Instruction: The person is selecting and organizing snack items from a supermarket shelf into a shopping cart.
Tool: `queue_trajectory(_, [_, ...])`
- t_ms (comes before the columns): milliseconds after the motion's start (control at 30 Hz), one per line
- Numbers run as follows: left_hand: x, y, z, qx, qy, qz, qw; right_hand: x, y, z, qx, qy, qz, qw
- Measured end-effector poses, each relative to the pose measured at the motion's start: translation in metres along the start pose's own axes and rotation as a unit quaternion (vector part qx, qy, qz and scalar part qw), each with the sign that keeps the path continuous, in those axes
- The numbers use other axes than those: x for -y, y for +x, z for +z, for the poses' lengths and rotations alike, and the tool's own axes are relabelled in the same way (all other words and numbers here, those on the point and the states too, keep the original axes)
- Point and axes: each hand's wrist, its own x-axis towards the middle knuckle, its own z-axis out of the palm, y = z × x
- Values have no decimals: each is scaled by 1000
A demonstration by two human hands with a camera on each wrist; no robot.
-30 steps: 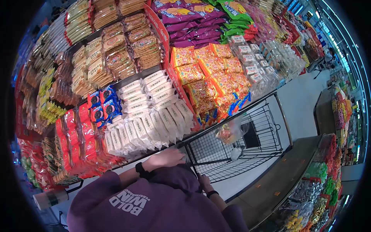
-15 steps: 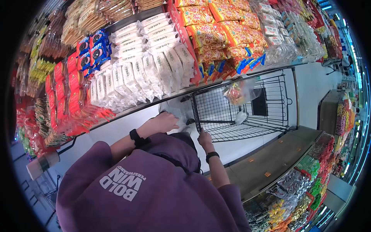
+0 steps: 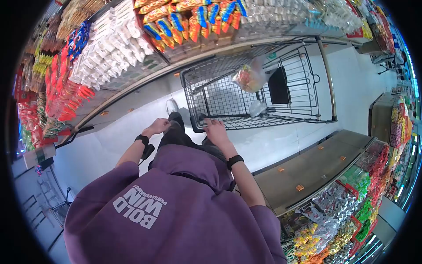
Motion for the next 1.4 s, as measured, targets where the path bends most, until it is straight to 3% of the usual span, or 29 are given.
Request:
queue_trajectory(67, [17,-10,25,14,81,-23,996,-47,-28,0,-90,-13,-29,995])
queue_trajectory(100, [32,-14,40,18,94,-25,995,-66,-44,-8,-109,-47,-23,993])
queue_trajectory(200, [13,-35,35,148,44,-140,978,-106,-97,-21,-142,-139,8,980])
queue_trajectory(233, [14,-33,38,146,63,-128,979,-111,-112,-28,-137,-168,14,976])
queue_trajectory(300, [11,-28,46,143,96,-103,980,-120,-135,-29,-120,-198,29,972])
queue_trajectory(433, [-17,4,63,69,113,-13,991,-139,-186,14,-53,-14,173,983])
queue_trajectory(533, [-62,29,71,18,45,23,999,-147,-233,43,77,143,308,937])
queue_trajectory(600, [-98,39,68,-14,10,15,1000,-152,-267,66,96,135,280,946])
queue_trajectory(667, [-99,46,81,-58,30,9,998,-151,-303,82,128,173,306,928])
queue_trajectory(833, [-84,44,104,5,-4,-87,996,-194,-327,84,176,163,285,928])
queue_trajectory(933, [-84,35,128,-17,37,-122,992,-252,-325,73,120,248,290,916])
queue_trajectory(967, [-89,28,133,-4,-18,-147,989,-262,-319,49,81,246,298,919])
queue_trajectory(1033, [-122,4,137,80,-32,-143,986,-285,-312,-5,71,186,282,939])
queue_trajectory(1133, [-203,-11,127,237,37,-146,960,-339,-318,-58,-102,189,225,950])
queue_trajectory(1167, [-224,-7,131,261,81,-140,952,-353,-317,-84,-106,162,241,951])
queue_trajectory(1267, [-302,13,128,266,133,-35,954,-375,-320,-150,-245,142,215,935])
queue_trajectory(1333, [-350,35,121,214,82,29,973,-370,-310,-189,-325,165,250,897])
queue_trajectory(1400, [-384,66,111,70,103,199,972,-359,-289,-215,-401,124,179,890])
